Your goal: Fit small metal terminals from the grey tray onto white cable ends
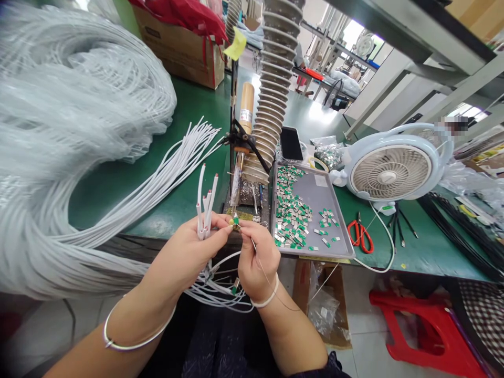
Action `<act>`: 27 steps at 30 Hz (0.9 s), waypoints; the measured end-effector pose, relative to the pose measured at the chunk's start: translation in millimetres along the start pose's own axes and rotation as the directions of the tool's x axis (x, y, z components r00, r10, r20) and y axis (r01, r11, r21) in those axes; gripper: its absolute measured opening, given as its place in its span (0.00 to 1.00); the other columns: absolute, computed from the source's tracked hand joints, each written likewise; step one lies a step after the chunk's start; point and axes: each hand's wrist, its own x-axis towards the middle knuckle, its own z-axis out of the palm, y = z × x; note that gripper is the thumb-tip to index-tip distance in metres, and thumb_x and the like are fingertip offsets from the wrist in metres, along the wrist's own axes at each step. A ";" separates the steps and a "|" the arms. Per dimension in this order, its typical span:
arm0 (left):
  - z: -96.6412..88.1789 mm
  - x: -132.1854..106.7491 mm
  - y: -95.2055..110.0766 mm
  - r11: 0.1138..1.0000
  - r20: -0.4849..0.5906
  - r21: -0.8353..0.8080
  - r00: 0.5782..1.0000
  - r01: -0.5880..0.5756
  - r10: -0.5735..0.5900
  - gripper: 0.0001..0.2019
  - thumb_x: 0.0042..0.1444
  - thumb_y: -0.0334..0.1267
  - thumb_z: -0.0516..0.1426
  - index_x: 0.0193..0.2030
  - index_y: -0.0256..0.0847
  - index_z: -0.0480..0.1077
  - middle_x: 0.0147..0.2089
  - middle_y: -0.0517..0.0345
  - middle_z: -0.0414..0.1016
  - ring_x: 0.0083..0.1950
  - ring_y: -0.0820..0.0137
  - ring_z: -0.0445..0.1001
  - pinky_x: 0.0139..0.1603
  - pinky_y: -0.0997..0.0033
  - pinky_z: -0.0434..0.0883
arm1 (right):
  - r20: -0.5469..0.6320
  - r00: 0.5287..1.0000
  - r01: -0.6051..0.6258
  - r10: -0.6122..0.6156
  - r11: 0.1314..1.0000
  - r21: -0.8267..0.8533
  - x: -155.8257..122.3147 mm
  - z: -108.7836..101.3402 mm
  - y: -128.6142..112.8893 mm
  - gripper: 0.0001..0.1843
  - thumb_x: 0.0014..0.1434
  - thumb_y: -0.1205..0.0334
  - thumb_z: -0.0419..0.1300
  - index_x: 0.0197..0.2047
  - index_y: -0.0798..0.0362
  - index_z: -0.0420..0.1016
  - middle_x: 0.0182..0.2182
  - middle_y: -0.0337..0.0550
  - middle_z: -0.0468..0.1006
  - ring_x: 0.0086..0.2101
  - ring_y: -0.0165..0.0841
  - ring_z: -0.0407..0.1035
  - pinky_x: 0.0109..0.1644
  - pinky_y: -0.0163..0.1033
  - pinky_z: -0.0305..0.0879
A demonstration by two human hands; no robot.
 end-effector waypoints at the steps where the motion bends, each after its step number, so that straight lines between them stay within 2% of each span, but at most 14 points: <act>1: 0.0 0.3 0.3 1.000 0.000 0.005 1.000 -0.002 0.002 0.04 0.51 0.37 0.56 0.29 0.41 0.66 0.32 0.64 0.71 0.34 0.73 0.68 0.39 0.72 0.65 | 0.002 1.000 0.001 -0.001 1.000 0.004 0.7 0.5 -0.1 0.16 0.57 0.76 0.52 0.44 0.49 0.70 0.40 0.44 0.77 0.42 0.32 0.72 0.42 0.42 0.74; 9: -0.3 2.9 3.8 0.999 -0.016 0.054 1.000 -0.006 0.007 0.04 0.51 0.37 0.56 0.30 0.41 0.66 0.34 0.61 0.72 0.37 0.70 0.70 0.40 0.69 0.64 | -0.008 0.999 0.041 -0.042 0.999 -0.020 7.4 4.3 0.0 0.14 0.58 0.75 0.52 0.43 0.50 0.70 0.38 0.44 0.77 0.42 0.33 0.72 0.43 0.43 0.72; 27: -2.3 -0.1 12.1 0.997 -0.024 0.071 0.999 -0.041 0.043 0.03 0.52 0.36 0.55 0.29 0.41 0.66 0.31 0.63 0.70 0.37 0.71 0.70 0.37 0.72 0.64 | -0.009 0.997 0.075 -0.076 0.995 -0.073 13.0 4.6 -5.6 0.12 0.58 0.74 0.52 0.42 0.50 0.69 0.38 0.44 0.77 0.41 0.33 0.73 0.43 0.43 0.72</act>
